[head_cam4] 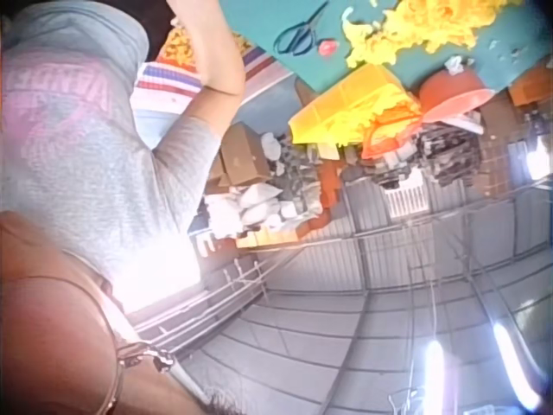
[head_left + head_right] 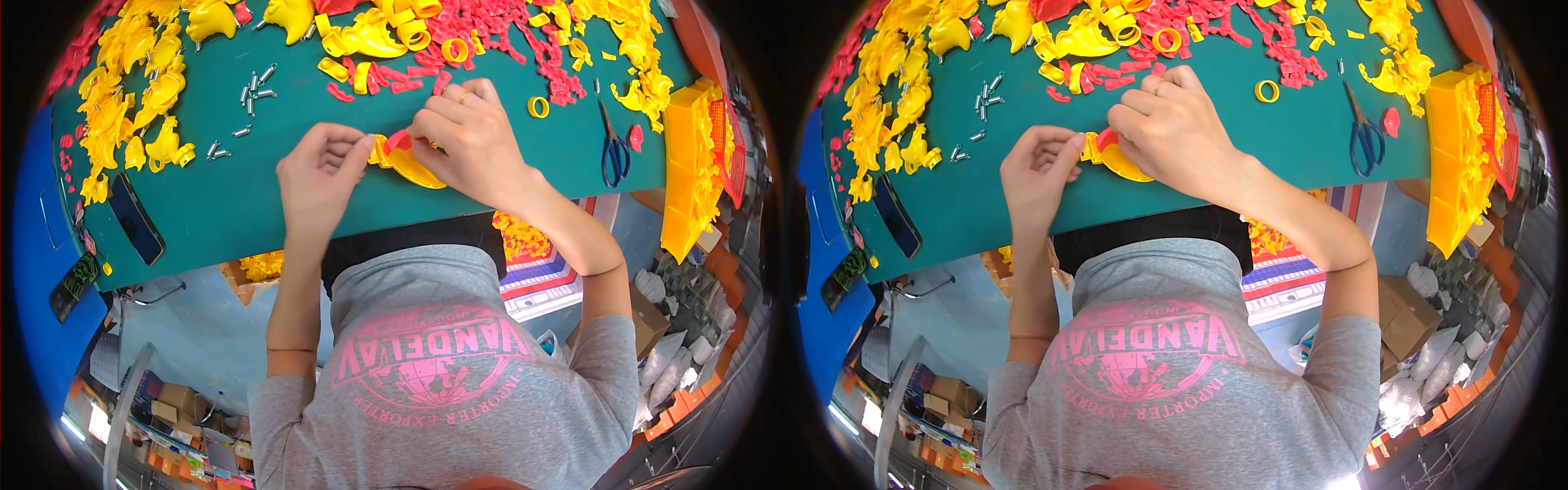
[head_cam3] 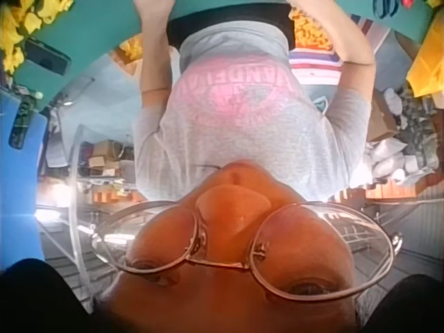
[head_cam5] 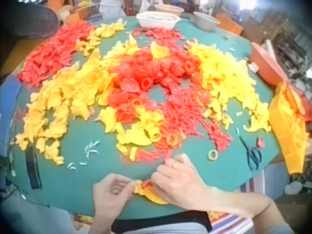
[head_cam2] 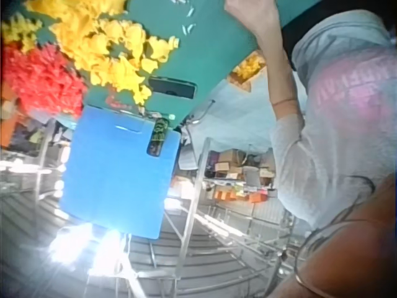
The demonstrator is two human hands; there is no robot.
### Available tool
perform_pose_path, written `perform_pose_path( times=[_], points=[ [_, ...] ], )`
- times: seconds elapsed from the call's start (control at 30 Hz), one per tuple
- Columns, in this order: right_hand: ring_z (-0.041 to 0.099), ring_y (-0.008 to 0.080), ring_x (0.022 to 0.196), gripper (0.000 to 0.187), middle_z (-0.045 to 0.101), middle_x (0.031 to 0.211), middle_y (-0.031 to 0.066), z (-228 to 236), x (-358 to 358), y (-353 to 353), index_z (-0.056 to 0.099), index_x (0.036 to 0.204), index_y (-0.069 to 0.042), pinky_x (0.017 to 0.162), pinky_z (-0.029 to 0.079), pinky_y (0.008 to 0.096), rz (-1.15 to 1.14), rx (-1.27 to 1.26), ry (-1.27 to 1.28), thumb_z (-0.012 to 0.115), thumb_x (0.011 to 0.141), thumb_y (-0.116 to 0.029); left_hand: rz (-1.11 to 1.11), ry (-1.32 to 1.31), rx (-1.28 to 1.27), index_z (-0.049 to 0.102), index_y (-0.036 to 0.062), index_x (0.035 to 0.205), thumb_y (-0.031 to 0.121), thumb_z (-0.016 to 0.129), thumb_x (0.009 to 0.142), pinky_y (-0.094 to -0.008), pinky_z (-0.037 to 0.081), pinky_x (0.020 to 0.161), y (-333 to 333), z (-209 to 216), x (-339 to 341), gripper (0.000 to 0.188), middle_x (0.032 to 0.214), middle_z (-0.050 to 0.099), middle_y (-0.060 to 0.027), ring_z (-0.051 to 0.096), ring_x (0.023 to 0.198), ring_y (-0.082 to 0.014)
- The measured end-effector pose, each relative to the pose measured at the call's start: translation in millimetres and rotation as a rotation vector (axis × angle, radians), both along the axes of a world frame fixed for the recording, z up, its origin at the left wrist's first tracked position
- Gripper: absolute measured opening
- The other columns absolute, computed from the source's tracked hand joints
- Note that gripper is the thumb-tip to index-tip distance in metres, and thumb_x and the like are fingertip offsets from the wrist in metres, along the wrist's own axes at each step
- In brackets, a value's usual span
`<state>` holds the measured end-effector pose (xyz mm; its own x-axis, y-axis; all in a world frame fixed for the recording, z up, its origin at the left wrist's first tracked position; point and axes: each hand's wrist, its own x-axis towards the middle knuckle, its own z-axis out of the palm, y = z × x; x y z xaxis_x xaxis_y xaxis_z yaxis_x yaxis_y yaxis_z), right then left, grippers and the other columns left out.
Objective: Assembling small yellow and pink rubber components by hand at a workshop table.
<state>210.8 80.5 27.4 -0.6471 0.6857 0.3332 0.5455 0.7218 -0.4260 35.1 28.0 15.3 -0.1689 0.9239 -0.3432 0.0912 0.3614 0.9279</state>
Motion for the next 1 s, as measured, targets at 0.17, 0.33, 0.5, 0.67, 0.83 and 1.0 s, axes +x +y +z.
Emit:
perform_pose_path(
  times=[0.17, 0.33, 0.5, 0.67, 0.83, 1.0],
  points=[
    [0.049, 0.0175, 0.066, 0.019, 0.049, 0.065, 0.0007, 1.4, -0.2, -1.4, 0.053, 0.069, -0.009, 0.067, 0.036, 0.0311, -0.015, -0.014, -0.01, 0.068, 0.059, -0.004, -0.248, 0.438, 0.656, 0.063, 0.0046, 0.085, 0.005, 0.07, 0.069, -0.0247, 0.048, 0.056, -27.0, -2.0, 18.3, 0.017, 0.077, 0.061, -0.0038, 0.058, 0.066, -0.0149],
    [0.049, 0.017, 0.067, 0.018, 0.05, 0.065, -0.0003, 1.8, 1.2, 1.6, 0.055, 0.068, -0.009, 0.067, 0.037, 0.0306, -0.005, 0.005, -0.011, 0.069, 0.058, -0.004, -0.446, 0.376, 0.745, 0.064, 0.0062, 0.084, 0.003, 0.067, 0.065, -0.0276, 0.049, 0.061, -24.5, -10.4, 18.1, 0.02, 0.082, 0.06, -0.002, 0.059, 0.072, -0.0172],
    [0.05, 0.0163, 0.069, 0.017, 0.054, 0.068, -0.0016, 0.5, 5.9, -8.7, 0.058, 0.071, -0.01, 0.069, 0.036, 0.0304, -0.042, -0.016, -0.026, 0.069, 0.06, -0.005, -0.438, 0.353, 0.731, 0.064, 0.0063, 0.081, 0.002, 0.065, 0.064, -0.0277, 0.049, 0.06, -24.2, -11.5, 18.8, 0.017, 0.08, 0.06, -0.0026, 0.059, 0.069, -0.0173],
    [0.051, 0.0158, 0.07, 0.013, 0.057, 0.072, -0.0022, 1.5, 14.2, -22.2, 0.06, 0.074, -0.009, 0.073, 0.036, 0.0309, -0.092, -0.114, 0.09, 0.071, 0.066, -0.009, -0.42, 0.38, 0.734, 0.065, 0.0056, 0.081, 0.002, 0.066, 0.066, -0.0269, 0.05, 0.059, -28.5, -13.6, 24.8, 0.015, 0.08, 0.062, -0.0036, 0.06, 0.069, -0.0169],
    [0.051, 0.016, 0.072, 0.018, 0.056, 0.077, -0.0002, -4.5, 37.4, -48.3, 0.06, 0.072, -0.011, 0.068, 0.032, 0.0312, -0.309, -0.328, 0.046, 0.074, 0.066, -0.021, -0.311, 0.271, 0.651, 0.065, 0.0034, 0.083, 0.001, 0.068, 0.071, -0.0238, 0.05, 0.059, -34.8, -6.2, 26.3, 0.013, 0.083, 0.064, -0.0069, 0.062, 0.075, -0.016],
    [0.049, 0.0177, 0.07, 0.02, 0.053, 0.072, -0.0005, -7.3, 24.9, -57.9, 0.059, 0.071, -0.012, 0.066, 0.03, 0.0321, -0.417, -0.249, 0.035, 0.075, 0.065, -0.022, 0.016, 0.207, 0.378, 0.063, 0.0025, 0.095, -0.003, 0.059, 0.078, -0.0193, 0.046, 0.064, -40.0, -4.0, 9.5, 0.018, 0.096, 0.06, -0.0087, 0.056, 0.074, -0.0105]
  ],
)
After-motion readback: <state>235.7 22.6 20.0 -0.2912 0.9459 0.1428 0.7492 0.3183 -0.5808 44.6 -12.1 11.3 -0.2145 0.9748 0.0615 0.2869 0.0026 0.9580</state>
